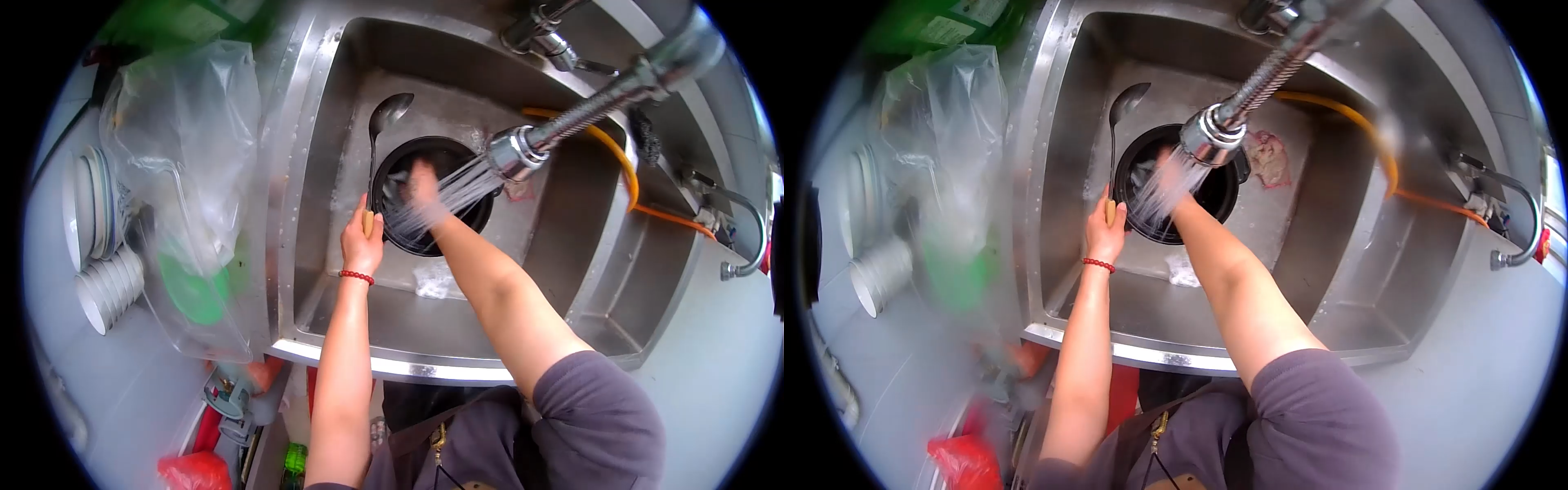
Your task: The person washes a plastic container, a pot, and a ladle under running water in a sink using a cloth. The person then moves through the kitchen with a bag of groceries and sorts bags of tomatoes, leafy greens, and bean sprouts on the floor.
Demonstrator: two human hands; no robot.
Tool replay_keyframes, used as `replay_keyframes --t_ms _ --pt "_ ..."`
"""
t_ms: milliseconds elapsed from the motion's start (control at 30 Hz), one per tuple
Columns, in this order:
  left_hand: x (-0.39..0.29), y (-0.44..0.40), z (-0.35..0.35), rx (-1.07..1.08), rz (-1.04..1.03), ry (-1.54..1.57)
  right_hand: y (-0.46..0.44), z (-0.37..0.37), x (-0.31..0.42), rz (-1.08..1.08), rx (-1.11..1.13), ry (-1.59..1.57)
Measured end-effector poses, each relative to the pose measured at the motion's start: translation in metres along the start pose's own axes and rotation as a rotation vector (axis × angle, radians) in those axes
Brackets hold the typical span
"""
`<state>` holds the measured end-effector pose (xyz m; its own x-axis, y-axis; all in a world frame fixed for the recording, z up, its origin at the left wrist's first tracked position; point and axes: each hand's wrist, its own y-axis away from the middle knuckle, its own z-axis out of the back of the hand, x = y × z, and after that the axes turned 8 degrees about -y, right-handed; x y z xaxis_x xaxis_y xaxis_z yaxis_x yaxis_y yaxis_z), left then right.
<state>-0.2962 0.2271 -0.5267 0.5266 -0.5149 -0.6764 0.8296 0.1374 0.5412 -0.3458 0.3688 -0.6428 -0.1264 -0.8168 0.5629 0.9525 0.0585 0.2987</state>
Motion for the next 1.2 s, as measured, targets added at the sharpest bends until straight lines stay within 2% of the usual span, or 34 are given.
replay_keyframes --t_ms 67,100,133,167,233,267,400,433,467,500,533,600,633,700,800,833,867,933,1000,1033,1067,1100,1200 --pt "0.003 -0.006 0.002 -0.048 -0.066 0.009 -0.008 -0.032 0.02 0.197 -0.293 -0.273" --pt "0.004 -0.008 0.004 -0.094 -0.12 0.011 -0.002 -0.035 0.007 0.453 -0.156 -0.35" --pt "0.002 -0.005 0.008 -0.129 -0.173 0.008 0.014 -0.008 0.006 0.435 -0.147 -0.353" --pt "0.0 -0.006 0.01 -0.101 -0.09 0.0 0.027 0.049 0.019 0.419 0.215 -0.208" --pt "0.003 -0.008 0.006 -0.136 -0.155 -0.032 0.025 0.086 0.018 0.4 0.573 -0.051" --pt "0.005 -0.008 0.006 -0.17 -0.221 -0.076 0.009 0.08 0.008 0.413 0.51 -0.012" --pt "0.004 -0.018 0.006 -0.129 -0.235 -0.053 -0.046 0.014 -0.029 0.424 0.21 0.143" --pt "0.004 -0.018 0.004 -0.132 -0.227 -0.051 -0.038 0.024 0.014 0.141 0.369 0.133" --pt "0.002 -0.018 0.003 -0.166 -0.237 -0.063 -0.015 -0.008 0.017 0.259 0.026 -0.074" --pt "0.002 -0.018 0.003 -0.2 -0.25 -0.078 0.005 -0.026 0.018 0.213 0.071 -0.239" --pt "0.006 -0.019 0.005 -0.2 -0.251 -0.08 0.019 -0.015 0.015 0.277 0.152 -0.263" --pt "0.017 -0.013 0.008 -0.223 -0.341 -0.135 0.027 0.045 0.004 0.409 0.53 -0.039" --pt "0.019 -0.009 0.011 -0.207 -0.334 -0.128 0.022 0.06 -0.008 0.448 0.61 0.056" --pt "0.017 -0.003 0.01 -0.198 -0.329 -0.139 0.008 0.063 -0.029 0.472 0.631 0.238" --pt "0.016 -0.003 0.002 -0.266 -0.37 -0.188 0.025 0.021 -0.023 0.518 0.677 0.465" --pt "0.012 -0.002 -0.001 -0.286 -0.314 -0.253 0.034 0.004 -0.014 0.572 0.69 0.5" --pt "0.013 0.004 -0.001 -0.292 -0.25 -0.318 0.042 -0.013 -0.004 0.557 0.631 0.456" --pt "0.014 0.007 0.0 -0.26 -0.244 -0.308 0.038 -0.039 0.025 0.062 0.199 -0.064" --pt "0.015 -0.004 0.004 -0.229 -0.257 -0.302 -0.003 -0.033 0.004 0.249 0.25 -0.021" --pt "0.016 -0.007 0.006 -0.232 -0.294 -0.304 -0.004 -0.018 -0.002 0.373 0.18 -0.065" --pt "0.018 -0.006 0.007 -0.231 -0.326 -0.305 -0.001 -0.008 -0.004 0.453 0.061 0.118" --pt "0.018 -0.005 0.007 -0.227 -0.32 -0.266 -0.004 0.008 -0.01 0.477 0.106 0.22" --pt "0.016 -0.004 -0.001 -0.255 -0.279 -0.267 0.025 0.036 -0.015 0.333 0.629 0.287"
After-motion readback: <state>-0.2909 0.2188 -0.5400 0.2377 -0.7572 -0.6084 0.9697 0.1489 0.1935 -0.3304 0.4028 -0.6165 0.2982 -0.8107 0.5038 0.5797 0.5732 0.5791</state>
